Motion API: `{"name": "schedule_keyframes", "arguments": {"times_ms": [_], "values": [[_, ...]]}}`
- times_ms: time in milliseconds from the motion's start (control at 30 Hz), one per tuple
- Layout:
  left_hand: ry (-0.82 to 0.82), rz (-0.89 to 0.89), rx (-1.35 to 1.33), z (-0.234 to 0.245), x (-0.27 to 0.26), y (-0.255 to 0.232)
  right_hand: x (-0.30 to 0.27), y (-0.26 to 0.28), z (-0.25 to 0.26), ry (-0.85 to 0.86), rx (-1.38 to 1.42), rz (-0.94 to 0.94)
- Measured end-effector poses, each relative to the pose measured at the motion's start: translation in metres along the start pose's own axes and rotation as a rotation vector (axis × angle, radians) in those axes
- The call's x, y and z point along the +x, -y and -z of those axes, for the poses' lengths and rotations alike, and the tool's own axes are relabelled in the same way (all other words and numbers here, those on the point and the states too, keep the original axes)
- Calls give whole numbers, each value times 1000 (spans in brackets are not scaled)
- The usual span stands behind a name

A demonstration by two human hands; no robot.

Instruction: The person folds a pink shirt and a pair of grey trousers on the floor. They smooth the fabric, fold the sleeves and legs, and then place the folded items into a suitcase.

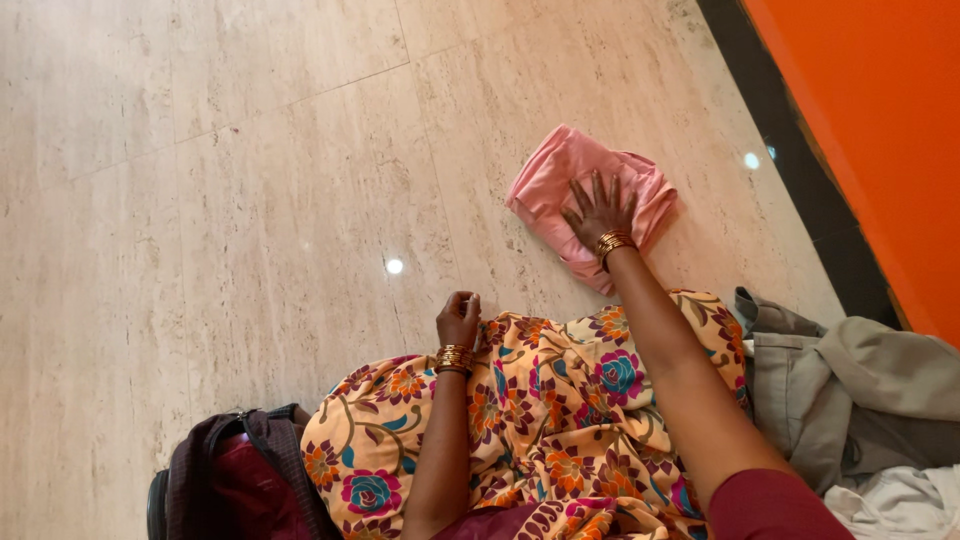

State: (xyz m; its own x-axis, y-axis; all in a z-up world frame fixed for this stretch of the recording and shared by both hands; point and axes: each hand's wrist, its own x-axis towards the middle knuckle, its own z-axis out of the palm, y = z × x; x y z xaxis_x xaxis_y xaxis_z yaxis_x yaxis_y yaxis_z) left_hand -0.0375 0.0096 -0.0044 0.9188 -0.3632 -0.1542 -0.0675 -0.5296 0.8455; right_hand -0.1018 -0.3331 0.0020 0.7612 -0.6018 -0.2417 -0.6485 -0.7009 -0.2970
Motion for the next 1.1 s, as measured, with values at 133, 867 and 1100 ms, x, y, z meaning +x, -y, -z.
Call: {"name": "schedule_keyframes", "arguments": {"times_ms": [133,867,1100], "values": [[15,-40,102,-1,-7,-10,-11,11,-6,76,-29,-38],[221,-373,237,-23,-19,-49,-51,-69,9,-133,114,291],[159,-295,188,-26,-10,-33,-43,-68,7,-159,-29,217]]}}
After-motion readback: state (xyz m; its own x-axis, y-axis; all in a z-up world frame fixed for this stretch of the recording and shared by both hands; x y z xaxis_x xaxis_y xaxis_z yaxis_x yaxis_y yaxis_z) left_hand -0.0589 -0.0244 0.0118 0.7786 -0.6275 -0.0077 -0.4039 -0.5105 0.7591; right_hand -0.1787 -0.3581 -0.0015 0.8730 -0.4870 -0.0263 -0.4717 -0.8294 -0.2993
